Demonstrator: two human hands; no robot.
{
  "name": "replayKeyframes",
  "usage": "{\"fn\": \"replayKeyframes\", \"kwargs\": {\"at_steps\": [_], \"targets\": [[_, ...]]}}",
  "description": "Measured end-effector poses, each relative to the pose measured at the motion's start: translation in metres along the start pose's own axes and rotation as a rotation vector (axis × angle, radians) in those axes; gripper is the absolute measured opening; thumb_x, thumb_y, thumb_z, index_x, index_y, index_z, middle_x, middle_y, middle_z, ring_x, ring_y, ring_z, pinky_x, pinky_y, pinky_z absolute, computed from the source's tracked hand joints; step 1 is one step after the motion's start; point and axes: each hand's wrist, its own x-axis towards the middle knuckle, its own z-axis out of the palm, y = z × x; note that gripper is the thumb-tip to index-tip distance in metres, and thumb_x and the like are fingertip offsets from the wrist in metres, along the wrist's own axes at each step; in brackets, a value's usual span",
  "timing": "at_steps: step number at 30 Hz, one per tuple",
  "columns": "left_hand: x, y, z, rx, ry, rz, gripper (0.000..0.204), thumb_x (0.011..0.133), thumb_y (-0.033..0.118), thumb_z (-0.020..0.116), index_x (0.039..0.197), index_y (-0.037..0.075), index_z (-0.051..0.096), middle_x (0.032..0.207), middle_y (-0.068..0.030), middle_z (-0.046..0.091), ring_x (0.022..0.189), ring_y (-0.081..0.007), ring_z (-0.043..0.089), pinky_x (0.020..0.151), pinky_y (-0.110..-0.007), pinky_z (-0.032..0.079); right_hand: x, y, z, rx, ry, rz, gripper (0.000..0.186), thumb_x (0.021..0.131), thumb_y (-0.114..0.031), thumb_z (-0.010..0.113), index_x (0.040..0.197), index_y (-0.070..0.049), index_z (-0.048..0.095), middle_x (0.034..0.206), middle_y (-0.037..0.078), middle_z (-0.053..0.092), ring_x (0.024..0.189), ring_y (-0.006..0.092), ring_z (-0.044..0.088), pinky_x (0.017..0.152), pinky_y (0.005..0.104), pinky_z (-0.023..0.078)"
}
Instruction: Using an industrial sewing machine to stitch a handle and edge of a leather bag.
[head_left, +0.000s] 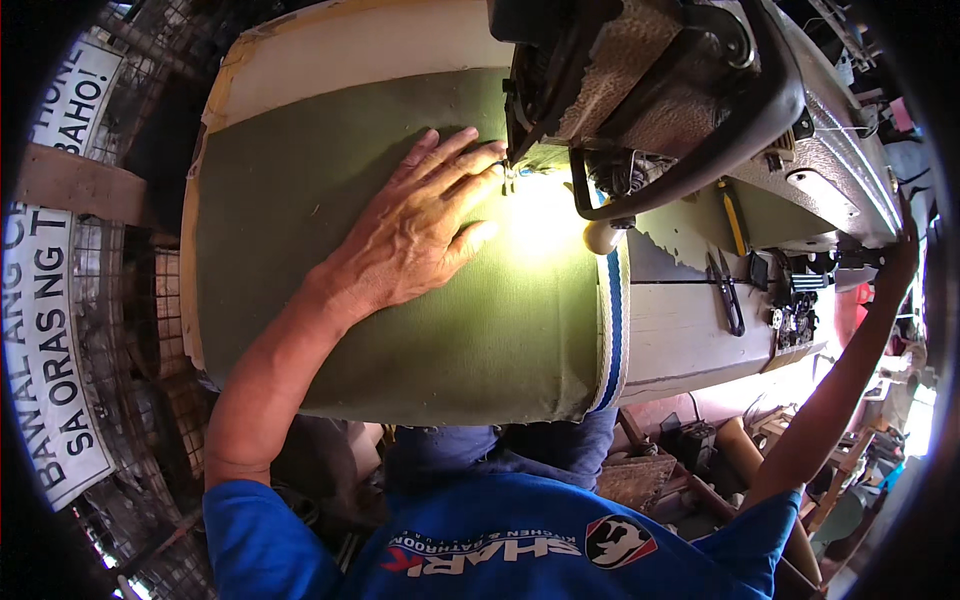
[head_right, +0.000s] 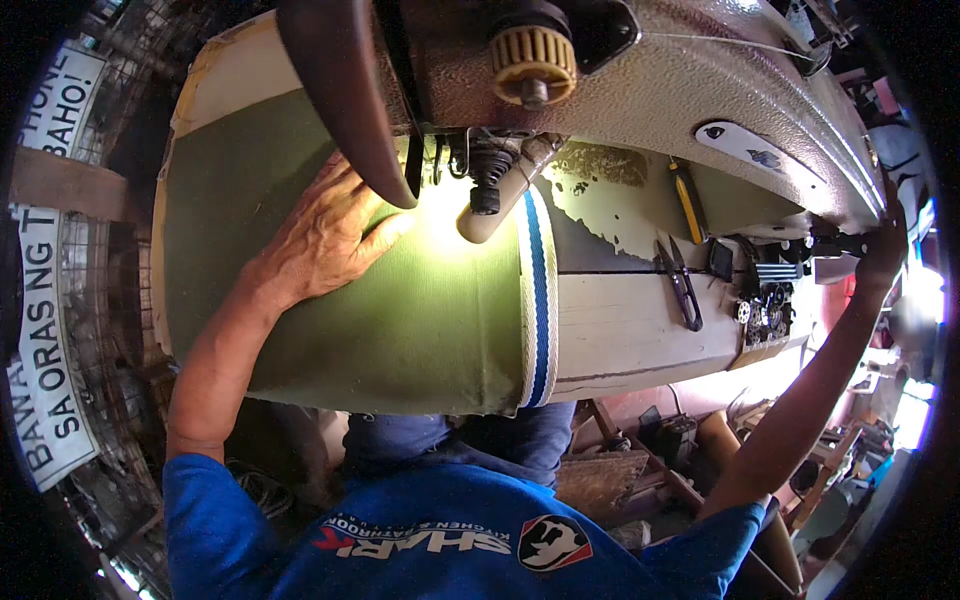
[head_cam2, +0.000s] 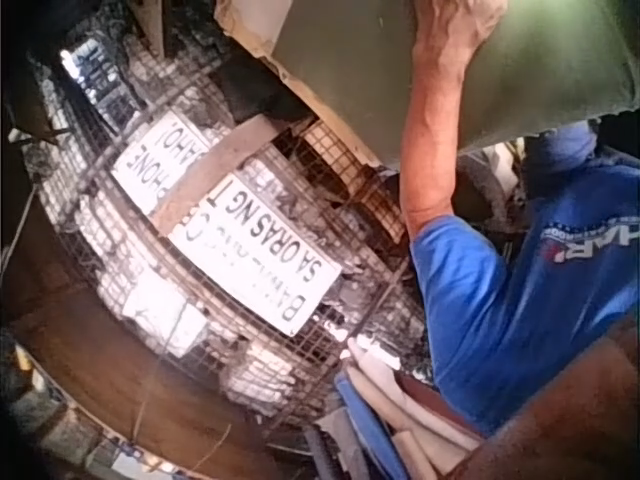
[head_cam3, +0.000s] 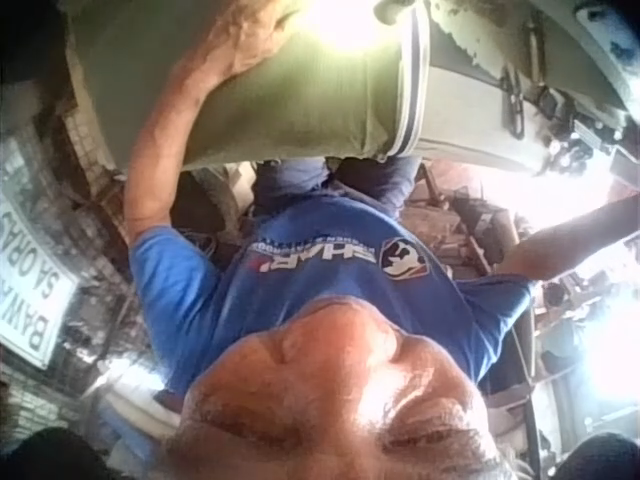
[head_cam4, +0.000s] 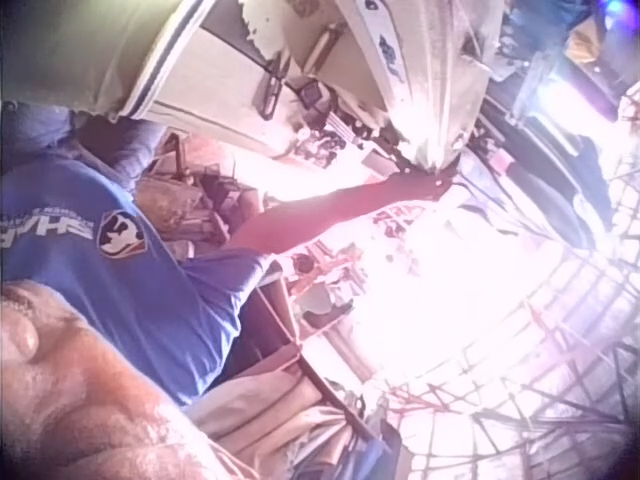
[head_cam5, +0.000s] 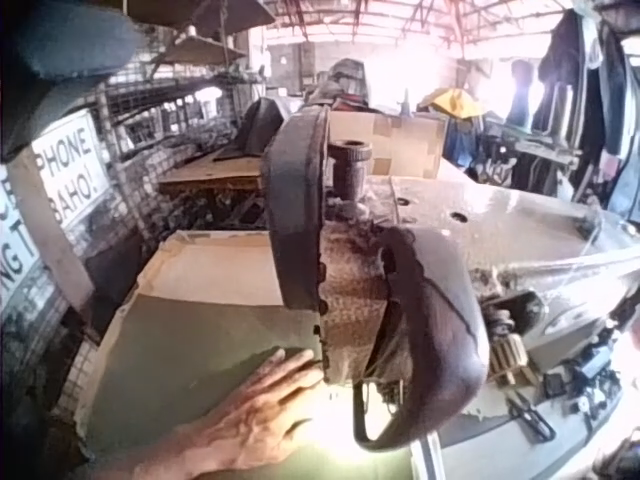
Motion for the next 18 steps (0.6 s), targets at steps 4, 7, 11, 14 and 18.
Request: {"fn": "replayKeyframes", "kwargs": {"at_steps": [4, 7, 11, 14, 18], "targets": [[0.002, -0.001, 0.0, 0.003, 0.005, 0.019, 0.044, 0.093, 0.023, 0.061, 0.131, 0.003, 0.05, 0.144, -0.0122, 0.047, 0.139, -0.0308, 0.038, 0.119, -0.049, 0.027, -0.007, 0.001, 0.01, 0.091, 0.089, 0.091, 0.049, 0.093, -0.005, 0.036, 0.139, -0.003, 0.054, 0.139, 0.013, 0.056, 0.11, 0.0184, 0.061, 0.086, 0.0323, 0.051], [0.003, -0.001, 0.001, 0.026, -0.007, 0.039, 0.044, 0.094, 0.023, 0.06, 0.131, 0.002, 0.05, 0.143, -0.0129, 0.047, 0.139, -0.0317, 0.038, 0.118, -0.049, 0.027, -0.032, -0.021, 0.034, 0.001, 0.265, 0.258, 0.035, 0.1, -0.026, 0.047, 0.123, -0.004, 0.062, 0.119, 0.007, 0.066, 0.07, 0.0141, 0.055, 0.062, 0.0336, 0.047], [0.003, -0.003, 0.002, -0.041, 0.056, 0.058, 0.035, 0.095, 0.023, 0.058, 0.123, 0.002, 0.055, 0.134, -0.0148, 0.052, 0.138, -0.0319, 0.038, 0.12, -0.048, 0.023, -0.082, -0.064, 0.086, 0.296, 0.642, 0.697, 0.041, 0.1, -0.044, 0.054, 0.11, -0.004, 0.061, 0.102, 0.006, 0.064, 0.084, 0.0164, 0.056, 0.072, 0.0349, 0.046], [0.002, -0.005, 0.003, -0.031, 0.044, 0.082, 0.038, 0.096, 0.025, 0.057, 0.125, 0.002, 0.054, 0.136, -0.0145, 0.051, 0.14, -0.0318, 0.036, 0.12, -0.048, 0.022, -0.102, -0.093, 0.073, 0.664, 0.504, 0.639, 0.045, 0.101, -0.043, 0.053, 0.118, -0.002, 0.06, 0.114, 0.01, 0.063, 0.106, 0.0195, 0.057, 0.085, 0.0368, 0.047], [0.0, -0.008, 0.009, -0.03, 0.074, 0.07, 0.039, 0.096, 0.028, 0.057, 0.126, 0.003, 0.053, 0.136, -0.0153, 0.052, 0.139, -0.0325, 0.038, 0.12, -0.048, 0.023, -0.163, -0.18, 0.02, 0.227, 0.31, 0.717, 0.042, 0.102, -0.034, 0.051, 0.126, 0.0, 0.061, 0.115, 0.01, 0.066, 0.108, 0.0163, 0.058, 0.093, 0.0321, 0.045]]}}
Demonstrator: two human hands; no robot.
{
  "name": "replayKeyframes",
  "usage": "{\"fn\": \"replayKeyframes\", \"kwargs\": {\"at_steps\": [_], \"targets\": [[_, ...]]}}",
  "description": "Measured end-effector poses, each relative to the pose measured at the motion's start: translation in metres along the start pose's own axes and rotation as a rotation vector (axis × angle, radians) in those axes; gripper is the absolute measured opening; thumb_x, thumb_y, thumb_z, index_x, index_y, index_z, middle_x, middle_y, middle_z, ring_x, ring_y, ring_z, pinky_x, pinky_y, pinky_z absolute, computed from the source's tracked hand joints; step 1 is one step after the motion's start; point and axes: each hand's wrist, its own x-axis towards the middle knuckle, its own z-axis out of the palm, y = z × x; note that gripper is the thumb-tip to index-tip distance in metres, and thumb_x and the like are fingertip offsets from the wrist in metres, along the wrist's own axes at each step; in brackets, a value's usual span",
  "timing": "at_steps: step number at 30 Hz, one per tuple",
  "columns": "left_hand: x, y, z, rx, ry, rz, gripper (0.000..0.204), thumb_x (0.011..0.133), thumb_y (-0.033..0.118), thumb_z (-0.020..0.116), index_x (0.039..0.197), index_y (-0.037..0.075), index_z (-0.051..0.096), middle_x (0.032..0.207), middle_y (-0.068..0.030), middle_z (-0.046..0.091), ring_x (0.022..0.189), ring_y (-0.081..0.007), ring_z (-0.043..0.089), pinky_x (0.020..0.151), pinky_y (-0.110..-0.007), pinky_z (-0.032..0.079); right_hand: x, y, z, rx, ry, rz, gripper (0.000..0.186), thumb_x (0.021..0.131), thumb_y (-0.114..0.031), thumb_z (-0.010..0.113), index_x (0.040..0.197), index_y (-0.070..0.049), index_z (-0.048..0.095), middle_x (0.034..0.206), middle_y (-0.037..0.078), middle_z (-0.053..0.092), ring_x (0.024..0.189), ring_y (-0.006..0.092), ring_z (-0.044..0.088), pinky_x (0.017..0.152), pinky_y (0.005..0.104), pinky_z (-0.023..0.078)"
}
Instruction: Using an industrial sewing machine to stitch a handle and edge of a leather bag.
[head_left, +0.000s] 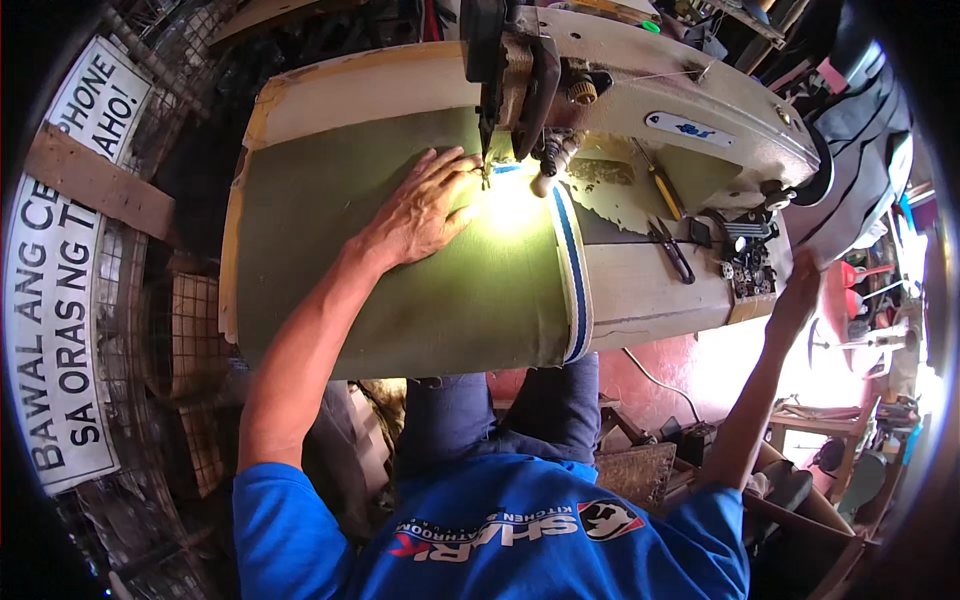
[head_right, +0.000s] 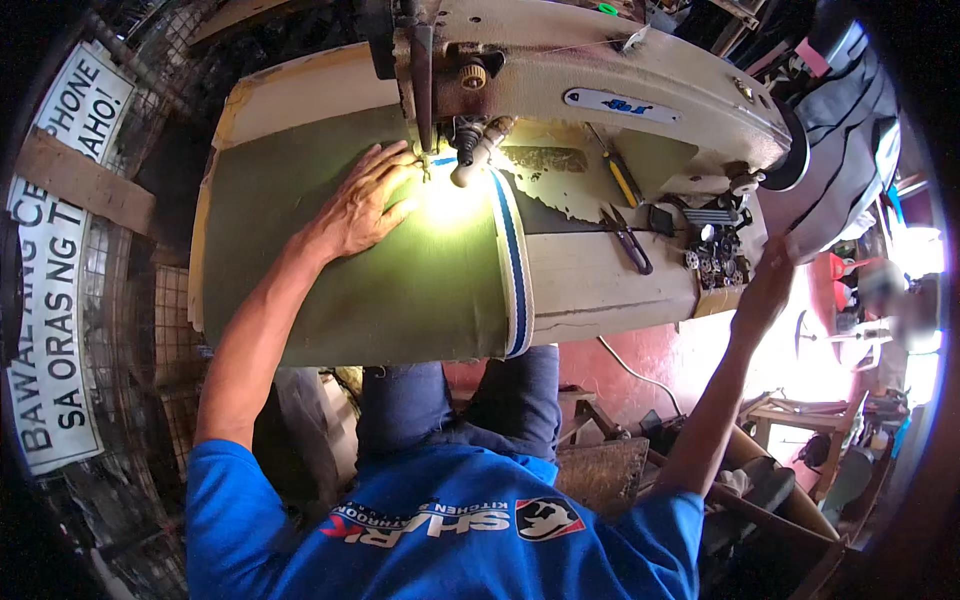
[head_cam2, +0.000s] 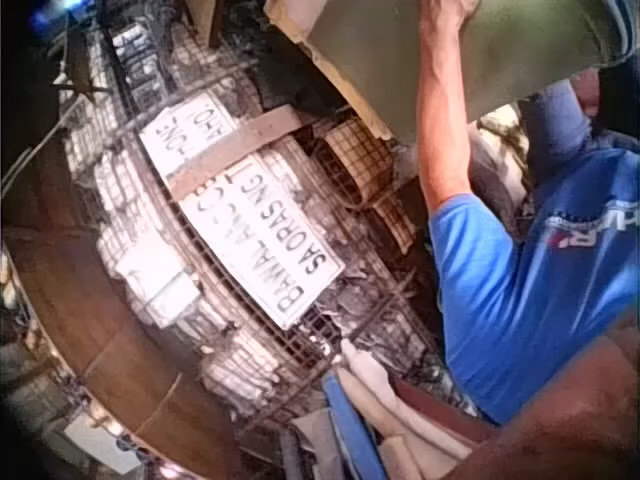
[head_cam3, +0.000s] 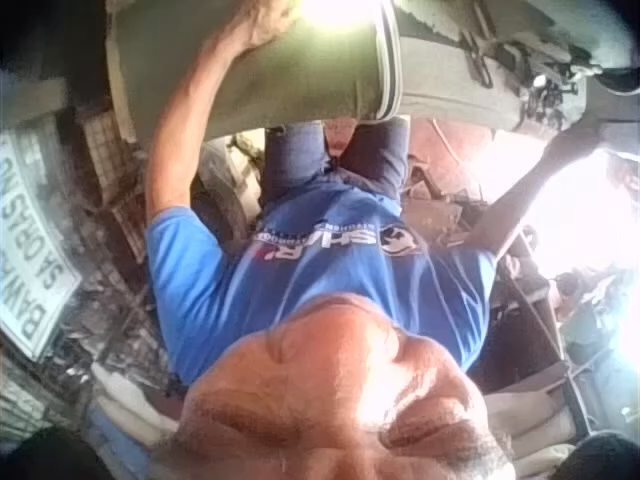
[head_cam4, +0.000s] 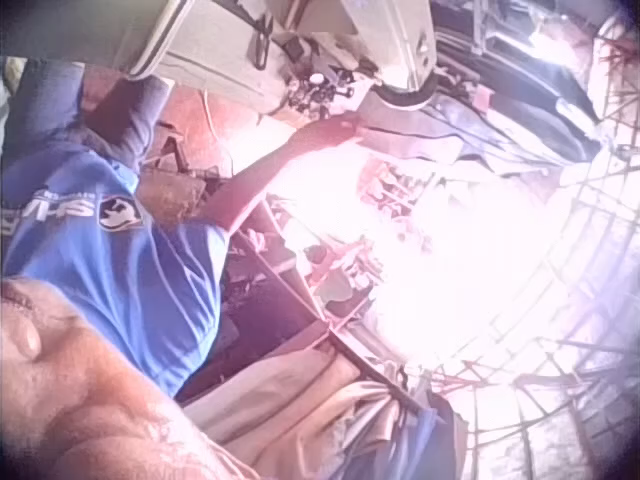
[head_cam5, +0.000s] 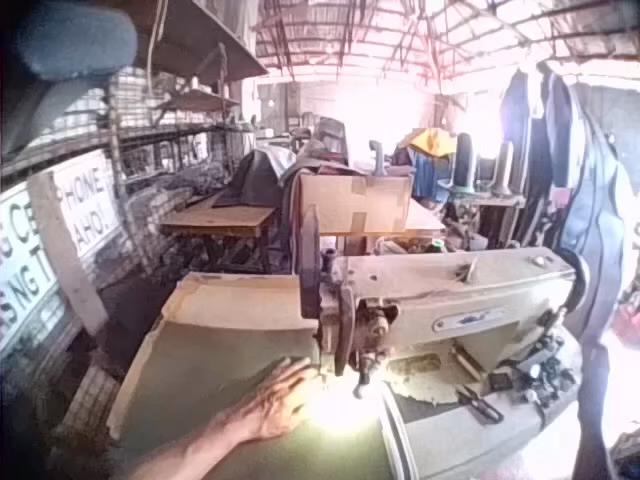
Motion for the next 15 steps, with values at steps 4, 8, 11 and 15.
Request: {"fn": "replayKeyframes", "kwargs": {"at_steps": [4, 8, 11, 15], "targets": [[-0.002, 0.0, 0.003, -0.003, 0.001, -0.032, 0.041, 0.096, 0.029, 0.057, 0.127, 0.003, 0.052, 0.136, -0.0159, 0.052, 0.138, -0.0329, 0.04, 0.119, -0.048, 0.024, -0.19, -0.033, -0.008, 0.596, -1.086, 0.559, 0.043, 0.098, -0.032, 0.058, 0.126, 0.001, 0.061, 0.115, 0.013, 0.068, 0.09, 0.0202, 0.067, 0.076, 0.0326, 0.055], [-0.001, 0.003, 0.002, -0.001, 0.001, -0.006, 0.04, 0.096, 0.028, 0.057, 0.127, 0.004, 0.052, 0.137, -0.016, 0.052, 0.137, -0.0332, 0.04, 0.118, -0.048, 0.025, -0.287, -0.079, 0.049, 0.716, -1.1, 0.335, 0.054, 0.09, -0.025, 0.073, 0.13, 0.006, 0.053, 0.118, 0.016, 0.066, 0.111, 0.0237, 0.061, 0.099, 0.0392, 0.047], [-0.004, 0.013, 0.006, 0.02, 0.037, -0.043, 0.041, 0.094, 0.027, 0.058, 0.129, 0.005, 0.051, 0.137, -0.016, 0.052, 0.136, -0.0337, 0.041, 0.117, -0.048, 0.026, -0.293, -0.126, 0.047, 0.896, -1.238, 0.635, 0.051, 0.09, -0.022, 0.074, 0.129, 0.004, 0.054, 0.115, 0.015, 0.067, 0.107, 0.0205, 0.063, 0.095, 0.0343, 0.049], [-0.005, 0.055, 0.036, 0.173, 0.184, -0.348, 0.053, 0.09, 0.026, 0.057, 0.134, -0.002, 0.045, 0.144, -0.0167, 0.043, 0.137, -0.0368, 0.035, 0.117, -0.054, 0.022, -0.252, -0.169, 0.038, 0.999, -0.972, 0.629, 0.057, 0.09, -0.02, 0.074, 0.135, 0.003, 0.048, 0.107, 0.012, 0.069, 0.097, 0.0165, 0.065, 0.086, 0.0315, 0.052]]}}
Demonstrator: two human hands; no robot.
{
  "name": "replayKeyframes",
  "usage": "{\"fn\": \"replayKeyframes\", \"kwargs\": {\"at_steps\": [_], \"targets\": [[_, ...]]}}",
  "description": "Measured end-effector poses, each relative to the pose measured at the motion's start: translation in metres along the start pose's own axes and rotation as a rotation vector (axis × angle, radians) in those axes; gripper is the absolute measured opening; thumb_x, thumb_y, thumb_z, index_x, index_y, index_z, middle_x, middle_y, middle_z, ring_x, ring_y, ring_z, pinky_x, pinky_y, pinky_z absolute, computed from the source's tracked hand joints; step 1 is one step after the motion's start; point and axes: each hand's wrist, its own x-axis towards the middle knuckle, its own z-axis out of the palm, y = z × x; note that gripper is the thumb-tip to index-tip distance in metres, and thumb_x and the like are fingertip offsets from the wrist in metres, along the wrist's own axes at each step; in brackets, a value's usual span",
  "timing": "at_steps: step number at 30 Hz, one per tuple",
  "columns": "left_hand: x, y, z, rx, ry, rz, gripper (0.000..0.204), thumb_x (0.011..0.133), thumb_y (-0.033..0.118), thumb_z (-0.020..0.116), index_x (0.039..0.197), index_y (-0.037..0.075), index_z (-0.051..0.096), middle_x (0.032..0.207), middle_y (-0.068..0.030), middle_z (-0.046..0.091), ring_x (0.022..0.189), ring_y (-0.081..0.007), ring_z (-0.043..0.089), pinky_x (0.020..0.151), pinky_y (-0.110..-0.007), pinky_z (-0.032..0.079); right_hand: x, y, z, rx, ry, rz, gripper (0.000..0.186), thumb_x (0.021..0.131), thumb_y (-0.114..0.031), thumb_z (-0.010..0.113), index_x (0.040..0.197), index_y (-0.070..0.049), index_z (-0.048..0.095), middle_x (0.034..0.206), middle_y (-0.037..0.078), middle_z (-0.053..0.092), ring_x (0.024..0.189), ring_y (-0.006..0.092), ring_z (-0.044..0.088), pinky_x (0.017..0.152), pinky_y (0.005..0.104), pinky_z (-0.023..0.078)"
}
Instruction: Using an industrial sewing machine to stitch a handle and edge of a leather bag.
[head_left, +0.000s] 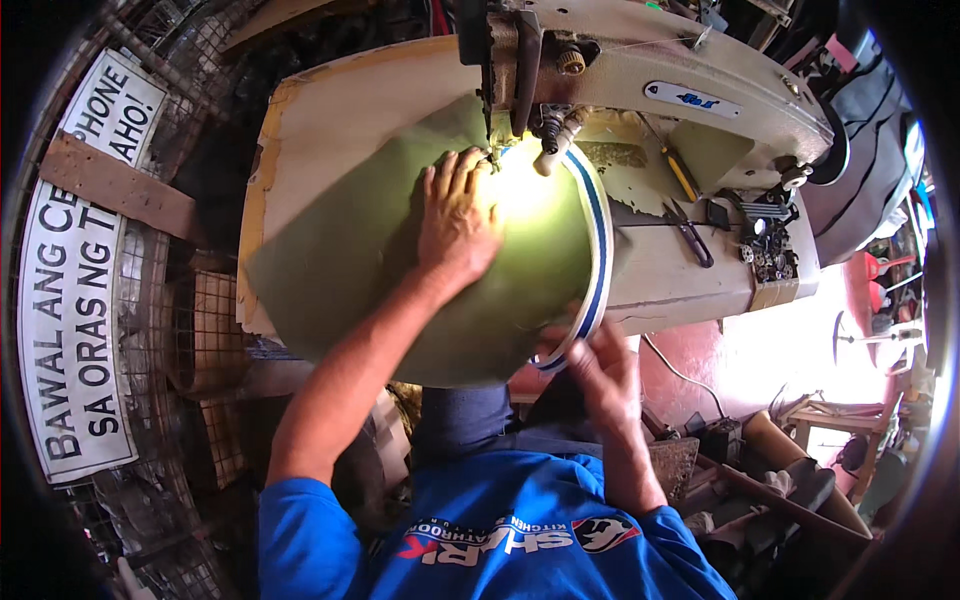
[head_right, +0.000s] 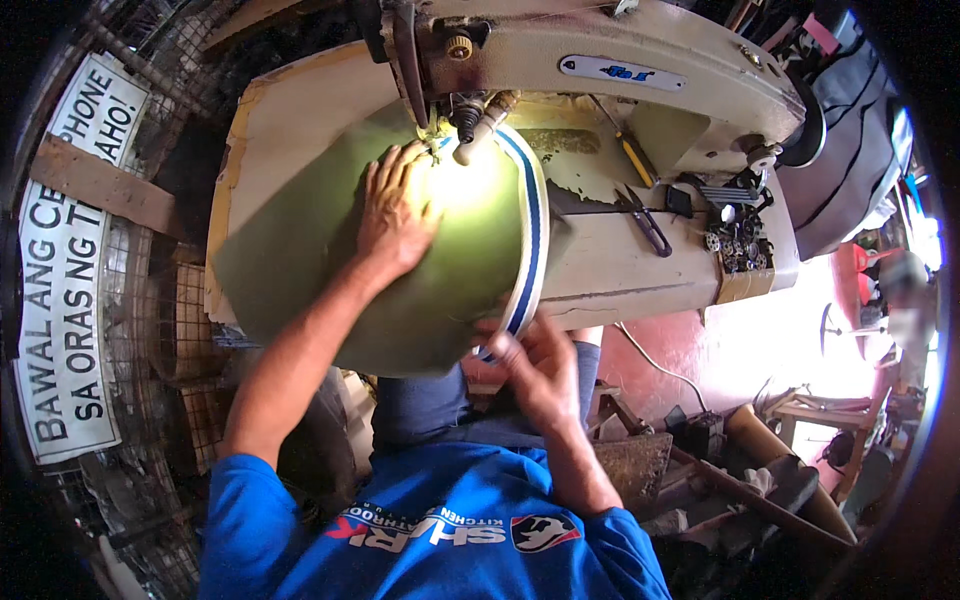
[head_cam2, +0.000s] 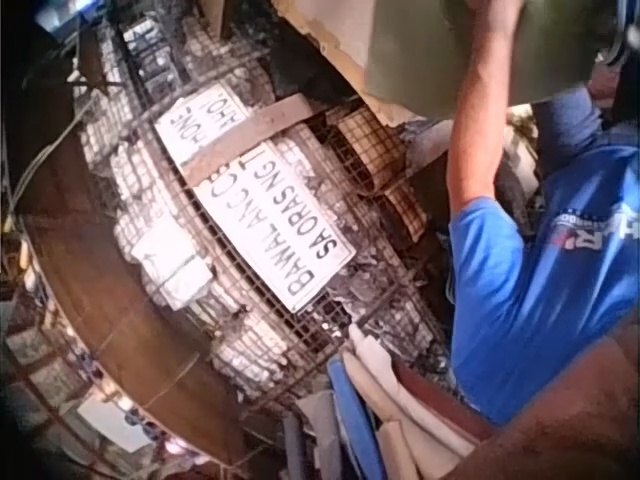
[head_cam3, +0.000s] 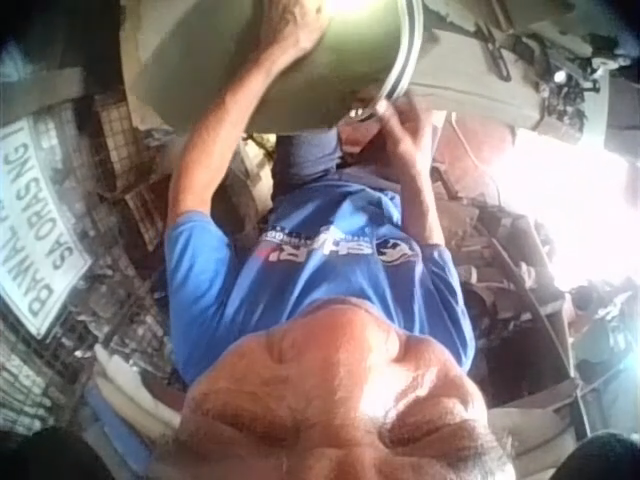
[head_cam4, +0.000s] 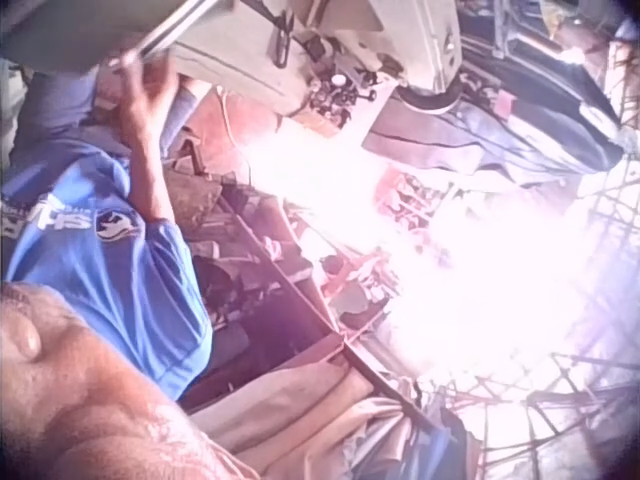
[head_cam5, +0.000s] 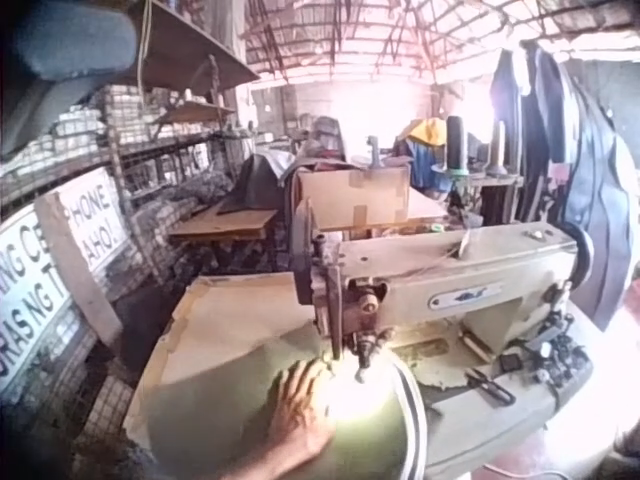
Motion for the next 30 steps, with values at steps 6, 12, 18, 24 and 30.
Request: {"fn": "replayKeyframes", "kwargs": {"at_steps": [6, 12, 18, 24, 30], "targets": [[-0.009, 0.047, 0.003, 0.134, 0.078, -0.208, 0.066, 0.087, 0.022, 0.057, 0.139, -0.013, 0.036, 0.145, -0.0261, 0.039, 0.139, -0.0392, 0.032, 0.115, -0.055, 0.023, 0.077, -0.041, -0.021, -1.459, 0.539, -0.645, 0.065, 0.083, -0.008, 0.072, 0.142, -0.01, 0.043, 0.097, 0.021, 0.063, 0.094, 0.0357, 0.064, 0.084, 0.0438, 0.051], [0.004, -0.01, -0.04, -0.159, -0.047, -0.008, 0.024, 0.085, 0.008, 0.065, 0.108, 0.001, 0.065, 0.114, -0.0137, 0.063, 0.113, -0.0327, 0.055, 0.1, -0.043, 0.043, 0.155, -0.037, -0.07, -1.555, 0.415, -0.791, 0.055, 0.085, -0.002, 0.062, 0.137, -0.011, 0.05, 0.096, 0.023, 0.062, 0.094, 0.0435, 0.06, 0.086, 0.0479, 0.05], [0.015, -0.037, -0.04, -0.146, -0.037, 0.24, 0.035, 0.082, 0.011, 0.071, 0.114, 0.001, 0.061, 0.116, -0.0127, 0.061, 0.113, -0.0322, 0.055, 0.101, -0.043, 0.042, 0.208, -0.076, -0.074, -1.587, 0.29, -0.868, 0.054, 0.082, 0.005, 0.053, 0.134, -0.011, 0.054, 0.109, 0.022, 0.062, 0.101, 0.0394, 0.06, 0.088, 0.0498, 0.049], [0.006, -0.032, -0.029, -0.243, 0.028, 0.125, 0.054, 0.081, 0.011, 0.074, 0.129, 0.003, 0.052, 0.121, -0.0153, 0.059, 0.116, -0.0333, 0.055, 0.103, -0.045, 0.041, 0.174, -0.069, -0.021, -1.946, 0.039, -1.068, 0.042, 0.084, -0.009, 0.061, 0.126, -0.005, 0.057, 0.117, 0.018, 0.057, 0.107, 0.0347, 0.056, 0.087, 0.0467, 0.047], [0.006, -0.035, -0.03, -0.249, 0.018, 0.113, 0.054, 0.08, 0.012, 0.075, 0.128, 0.005, 0.052, 0.122, -0.015, 0.06, 0.117, -0.0336, 0.055, 0.103, -0.046, 0.041, 0.18, -0.038, 0.016, -1.414, -0.385, -0.944, 0.032, 0.086, -0.015, 0.063, 0.115, -0.001, 0.061, 0.093, 0.016, 0.059, 0.089, 0.0344, 0.057, 0.077, 0.0457, 0.046]]}}
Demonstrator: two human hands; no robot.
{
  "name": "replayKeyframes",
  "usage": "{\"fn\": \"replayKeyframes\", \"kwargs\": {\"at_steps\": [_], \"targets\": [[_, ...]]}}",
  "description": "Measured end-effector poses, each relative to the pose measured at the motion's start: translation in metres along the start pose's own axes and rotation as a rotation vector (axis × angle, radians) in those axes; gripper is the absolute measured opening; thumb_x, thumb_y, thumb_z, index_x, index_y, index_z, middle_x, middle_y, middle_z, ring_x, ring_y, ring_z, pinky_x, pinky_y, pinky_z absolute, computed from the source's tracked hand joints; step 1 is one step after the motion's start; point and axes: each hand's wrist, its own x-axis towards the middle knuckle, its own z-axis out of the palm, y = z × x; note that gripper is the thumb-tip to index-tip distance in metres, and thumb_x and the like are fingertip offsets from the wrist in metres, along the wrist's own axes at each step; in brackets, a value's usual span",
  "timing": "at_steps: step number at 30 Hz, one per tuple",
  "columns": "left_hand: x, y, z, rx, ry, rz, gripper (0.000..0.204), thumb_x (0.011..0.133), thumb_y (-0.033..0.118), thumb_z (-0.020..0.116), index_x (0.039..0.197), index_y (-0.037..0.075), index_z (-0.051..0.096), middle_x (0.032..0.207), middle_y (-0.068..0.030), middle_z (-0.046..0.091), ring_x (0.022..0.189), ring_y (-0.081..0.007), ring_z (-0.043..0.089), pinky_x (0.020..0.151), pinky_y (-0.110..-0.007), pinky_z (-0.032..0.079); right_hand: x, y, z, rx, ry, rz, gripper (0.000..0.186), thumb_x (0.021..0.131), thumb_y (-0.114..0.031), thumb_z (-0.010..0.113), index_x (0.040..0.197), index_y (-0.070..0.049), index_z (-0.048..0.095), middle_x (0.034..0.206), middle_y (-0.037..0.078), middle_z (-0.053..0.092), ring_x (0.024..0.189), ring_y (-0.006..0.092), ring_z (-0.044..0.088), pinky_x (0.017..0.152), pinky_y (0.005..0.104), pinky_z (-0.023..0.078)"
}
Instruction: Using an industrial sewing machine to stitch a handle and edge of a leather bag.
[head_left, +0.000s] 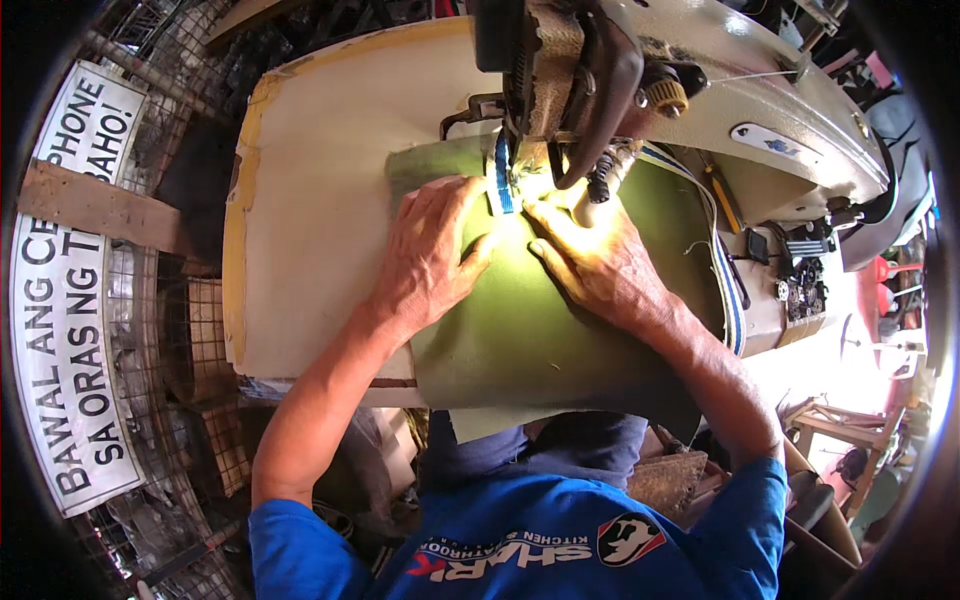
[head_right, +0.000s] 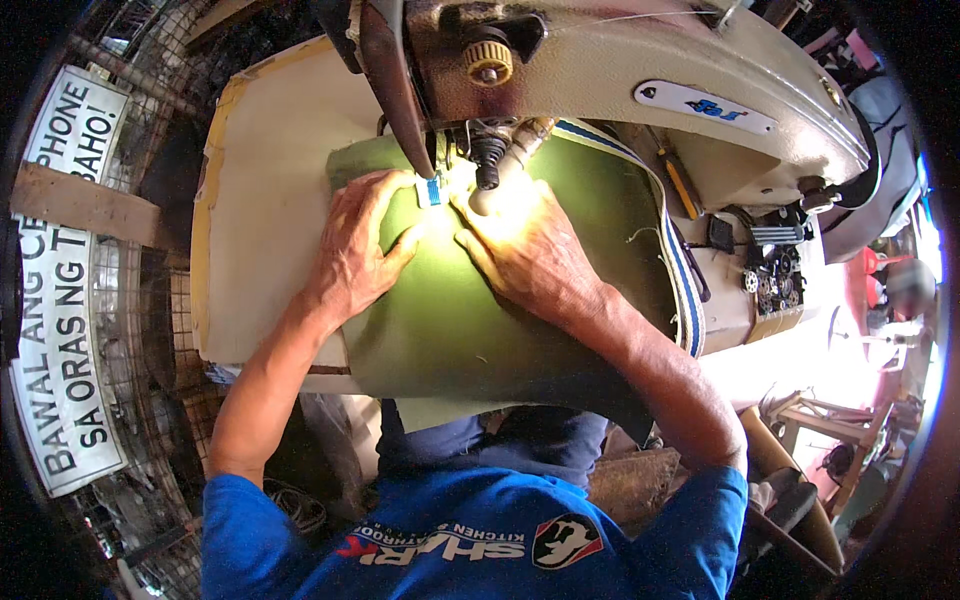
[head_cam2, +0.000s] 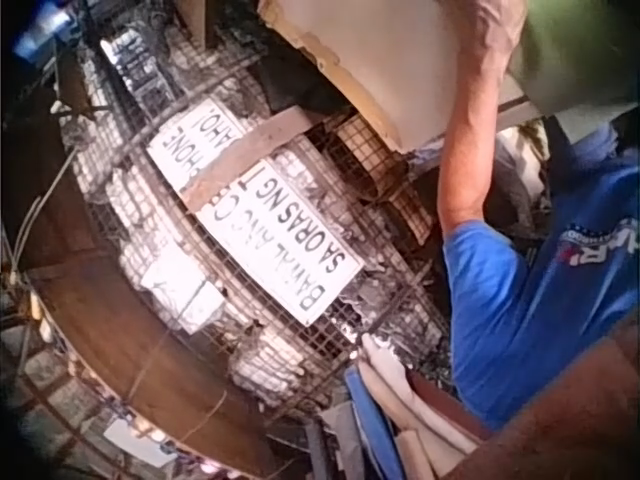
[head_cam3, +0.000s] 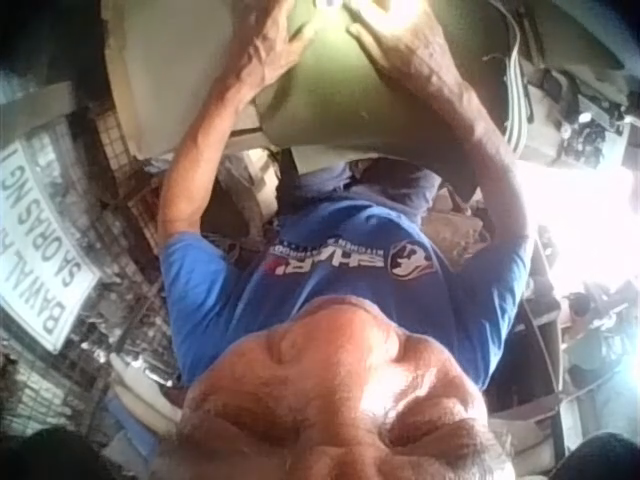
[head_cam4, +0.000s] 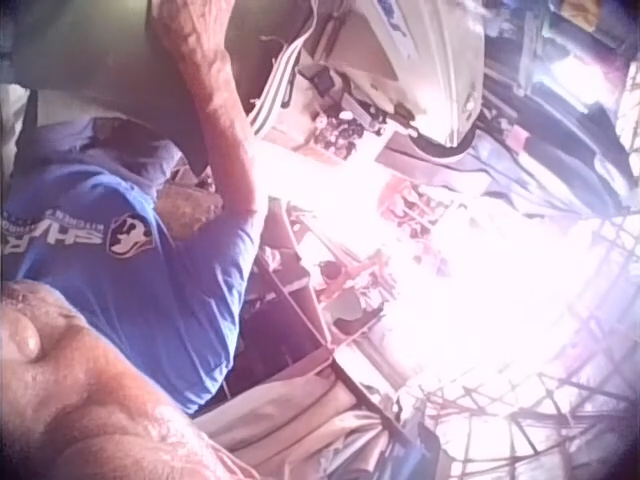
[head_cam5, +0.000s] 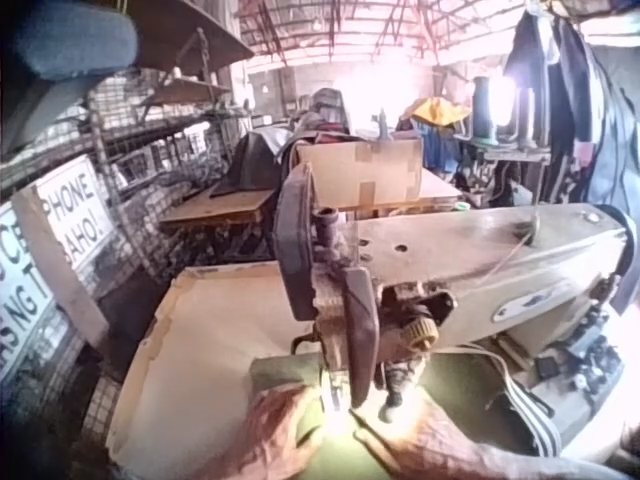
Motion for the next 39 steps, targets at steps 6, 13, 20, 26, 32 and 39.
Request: {"fn": "replayKeyframes", "kwargs": {"at_steps": [6, 13, 20, 26, 32, 39], "targets": [[0.005, -0.004, -0.003, 0.031, -0.043, 0.087, 0.041, 0.082, 0.015, 0.072, 0.118, 0.003, 0.058, 0.121, -0.0138, 0.059, 0.116, -0.0305, 0.055, 0.1, -0.043, 0.041, 0.008, -0.003, -0.001, -0.027, 0.072, -0.042, 0.039, 0.083, -0.014, 0.063, 0.119, 0.001, 0.059, 0.085, 0.015, 0.059, 0.084, 0.0343, 0.057, 0.074, 0.0456, 0.047], [0.006, 0.005, -0.006, 0.08, -0.072, 0.042, 0.032, 0.083, 0.014, 0.069, 0.111, 0.004, 0.06, 0.118, -0.0108, 0.06, 0.117, -0.0289, 0.054, 0.101, -0.042, 0.039, 0.005, -0.001, 0.002, -0.039, 0.049, -0.049, 0.038, 0.083, -0.014, 0.064, 0.118, -0.001, 0.062, 0.086, 0.014, 0.061, 0.084, 0.0335, 0.057, 0.074, 0.0447, 0.047], [0.008, 0.007, -0.01, 0.214, -0.156, 0.212, 0.035, 0.085, 0.011, 0.064, 0.118, 0.001, 0.064, 0.125, -0.0112, 0.06, 0.12, -0.0281, 0.053, 0.104, -0.044, 0.038, 0.009, -0.003, 0.001, -0.06, 0.119, -0.079, 0.035, 0.082, -0.013, 0.065, 0.115, -0.001, 0.063, 0.085, 0.014, 0.061, 0.083, 0.0338, 0.057, 0.072, 0.0449, 0.047], [0.011, 0.003, -0.009, 0.155, -0.225, 0.241, 0.036, 0.087, 0.012, 0.061, 0.121, 0.001, 0.062, 0.128, -0.0136, 0.058, 0.127, -0.0299, 0.049, 0.112, -0.049, 0.033, 0.007, -0.001, 0.001, -0.026, 0.11, -0.055, 0.029, 0.085, -0.012, 0.061, 0.111, -0.002, 0.064, 0.079, 0.015, 0.06, 0.078, 0.0345, 0.057, 0.066, 0.0454, 0.047], [0.013, -0.001, -0.011, 0.184, -0.287, 0.284, 0.039, 0.09, 0.016, 0.057, 0.125, 0.0, 0.059, 0.131, -0.0136, 0.056, 0.128, -0.0311, 0.047, 0.114, -0.05, 0.031, 0.007, -0.004, 0.0, -0.075, 0.056, -0.05, 0.024, 0.087, -0.013, 0.058, 0.108, 0.0, 0.063, 0.079, 0.016, 0.06, 0.078, 0.0356, 0.057, 0.066, 0.0462, 0.046], [0.012, 0.0, -0.01, 0.186, -0.281, 0.264, 0.039, 0.091, 0.017, 0.055, 0.126, 0.0, 0.059, 0.132, -0.0137, 0.055, 0.129, -0.0302, 0.047, 0.115, -0.051, 0.03, 0.008, -0.002, 0.003, -0.054, 0.09, -0.03, 0.025, 0.087, -0.013, 0.058, 0.108, 0.0, 0.062, 0.082, 0.017, 0.061, 0.082, 0.0347, 0.057, 0.069, 0.0461, 0.046]]}}
